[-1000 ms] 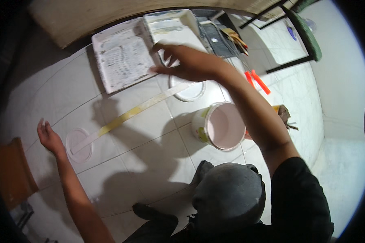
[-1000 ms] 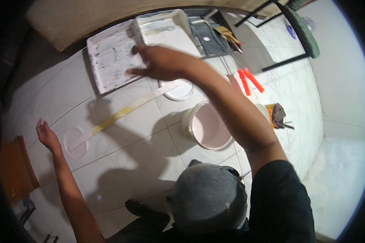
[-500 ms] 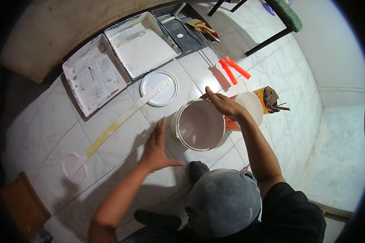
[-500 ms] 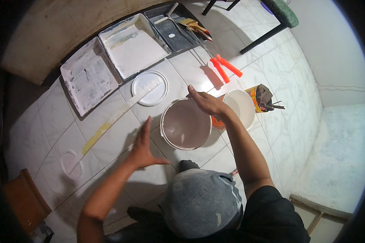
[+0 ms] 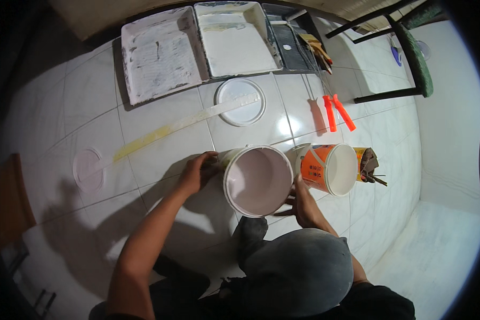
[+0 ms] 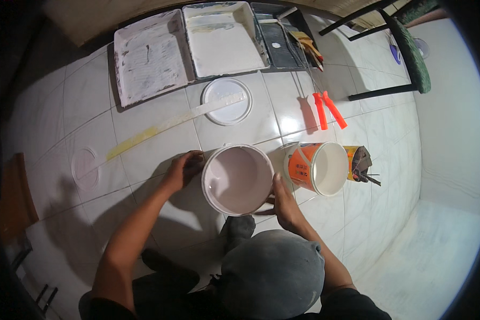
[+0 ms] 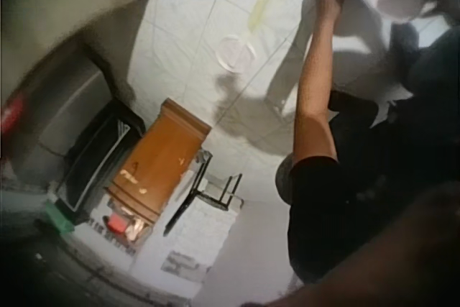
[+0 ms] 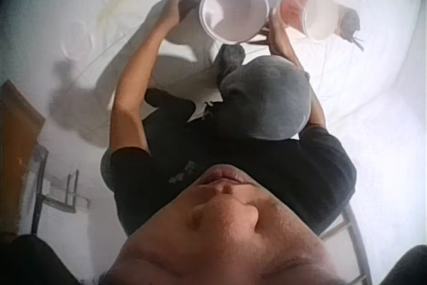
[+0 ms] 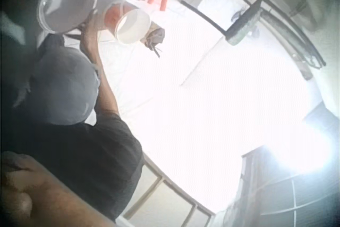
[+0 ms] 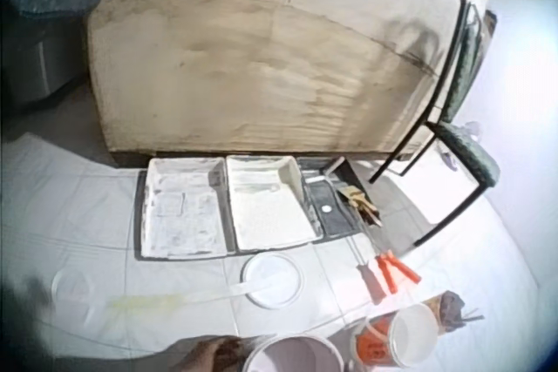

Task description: The person sits on the floor and stirs white paint in a bucket using a wooden stick. They then pour the paint into a tray and organize the buckets and tools on the floor.

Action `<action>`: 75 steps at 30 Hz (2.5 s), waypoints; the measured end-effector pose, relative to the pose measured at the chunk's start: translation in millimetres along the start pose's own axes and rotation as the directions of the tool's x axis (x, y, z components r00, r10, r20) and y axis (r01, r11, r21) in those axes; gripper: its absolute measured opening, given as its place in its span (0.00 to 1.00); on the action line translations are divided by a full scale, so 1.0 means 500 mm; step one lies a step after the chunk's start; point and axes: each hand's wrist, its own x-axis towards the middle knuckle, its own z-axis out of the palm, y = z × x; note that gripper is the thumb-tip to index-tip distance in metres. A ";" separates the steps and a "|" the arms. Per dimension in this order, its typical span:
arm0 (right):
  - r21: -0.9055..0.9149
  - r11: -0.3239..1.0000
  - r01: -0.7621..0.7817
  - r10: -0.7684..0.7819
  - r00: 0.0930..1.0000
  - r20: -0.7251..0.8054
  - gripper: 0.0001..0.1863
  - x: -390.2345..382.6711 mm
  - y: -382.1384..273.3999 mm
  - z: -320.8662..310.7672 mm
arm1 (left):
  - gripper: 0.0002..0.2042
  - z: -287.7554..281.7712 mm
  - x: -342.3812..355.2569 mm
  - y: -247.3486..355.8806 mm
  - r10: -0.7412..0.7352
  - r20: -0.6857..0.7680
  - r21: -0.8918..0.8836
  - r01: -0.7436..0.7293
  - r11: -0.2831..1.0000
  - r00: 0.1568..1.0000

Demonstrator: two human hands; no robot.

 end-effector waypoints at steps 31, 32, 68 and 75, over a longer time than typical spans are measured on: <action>-0.406 0.461 0.789 -0.774 0.581 0.252 0.68 0.215 0.211 0.020 | 0.24 -0.005 -0.021 0.046 0.086 -0.039 -0.602 -0.092 0.793 0.996; -0.455 0.365 0.812 -0.822 0.510 0.253 0.70 0.220 0.193 0.015 | 0.24 -0.014 -0.011 0.061 0.076 -0.013 -0.688 -0.064 0.722 0.997; -0.425 0.153 0.892 -0.916 0.289 0.279 0.67 -0.187 -0.588 0.443 | 0.17 -0.495 0.000 0.575 -0.100 -0.399 -0.568 -0.160 0.808 0.911; -0.481 0.253 0.839 -0.868 0.416 0.270 0.68 -0.033 -0.529 0.459 | 0.22 -0.426 0.093 0.293 -0.320 -0.300 -0.896 -0.149 0.418 0.899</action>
